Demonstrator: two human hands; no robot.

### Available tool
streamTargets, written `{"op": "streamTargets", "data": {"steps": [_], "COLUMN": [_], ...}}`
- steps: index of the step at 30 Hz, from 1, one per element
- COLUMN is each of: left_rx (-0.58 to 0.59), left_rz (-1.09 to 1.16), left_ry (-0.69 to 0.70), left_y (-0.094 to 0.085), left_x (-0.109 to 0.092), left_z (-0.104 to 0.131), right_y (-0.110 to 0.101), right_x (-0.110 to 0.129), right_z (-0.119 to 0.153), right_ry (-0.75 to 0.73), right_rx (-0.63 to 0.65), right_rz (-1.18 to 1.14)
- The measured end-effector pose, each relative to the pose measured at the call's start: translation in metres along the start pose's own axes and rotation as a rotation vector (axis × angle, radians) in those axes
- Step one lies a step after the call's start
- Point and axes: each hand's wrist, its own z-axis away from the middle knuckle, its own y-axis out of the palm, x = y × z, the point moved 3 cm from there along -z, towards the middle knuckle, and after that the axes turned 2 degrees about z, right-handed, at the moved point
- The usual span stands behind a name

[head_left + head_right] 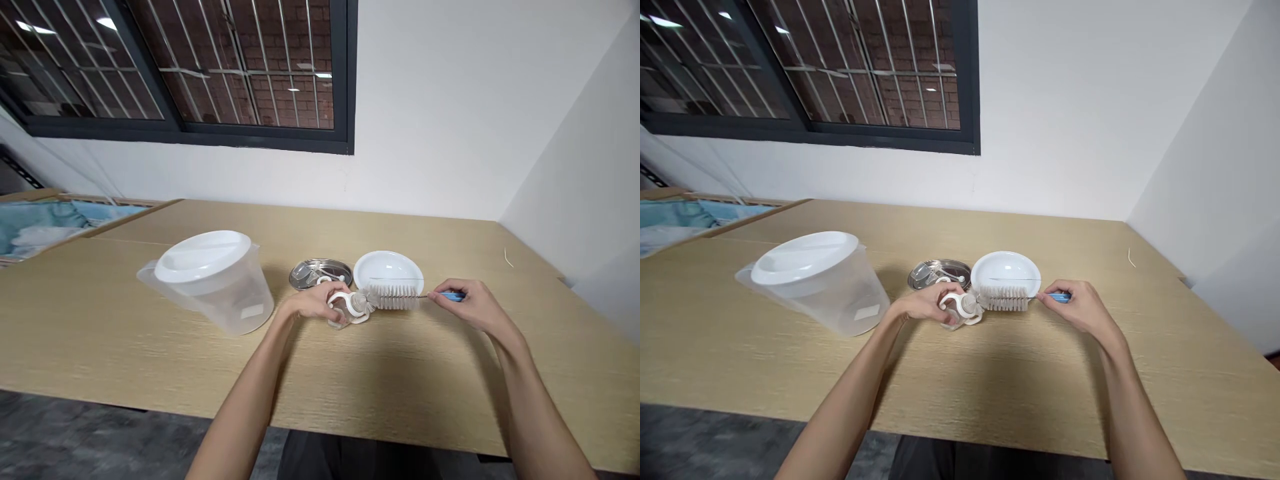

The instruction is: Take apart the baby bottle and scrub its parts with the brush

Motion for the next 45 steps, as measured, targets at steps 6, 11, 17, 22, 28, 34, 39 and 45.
{"op": "streamTargets", "data": {"steps": [6,11,17,22,28,34,39,45], "left_rx": [0.023,0.039,-0.038,-0.049,-0.104,-0.115,-0.238,-0.298], "left_rz": [0.064,0.107,0.13,0.131,0.123,0.303,0.274,0.212], "left_ry": [0.045,0.011,0.003,-0.019,-0.013,0.071,0.138,0.07], "left_y": [0.003,0.007,0.008,0.011,0.012,0.013,0.01,0.004], "left_x": [-0.003,-0.004,0.003,0.005,0.006,0.0,-0.008,-0.014], "left_z": [0.0,-0.002,-0.007,-0.009,-0.011,-0.009,-0.014,-0.026], "right_y": [0.0,0.001,-0.001,-0.004,-0.007,-0.012,-0.016,-0.029], "right_x": [0.005,0.004,0.005,0.003,-0.001,0.003,0.005,0.005], "right_z": [0.0,0.001,0.002,0.002,0.002,0.005,0.004,-0.001], "right_ry": [-0.008,0.012,0.001,-0.021,-0.019,-0.046,-0.052,-0.04], "right_rx": [0.034,0.014,0.01,0.033,0.065,0.076,0.021,-0.03], "right_rz": [0.003,0.062,0.099,0.117,0.109,0.023,0.007,0.041]}}
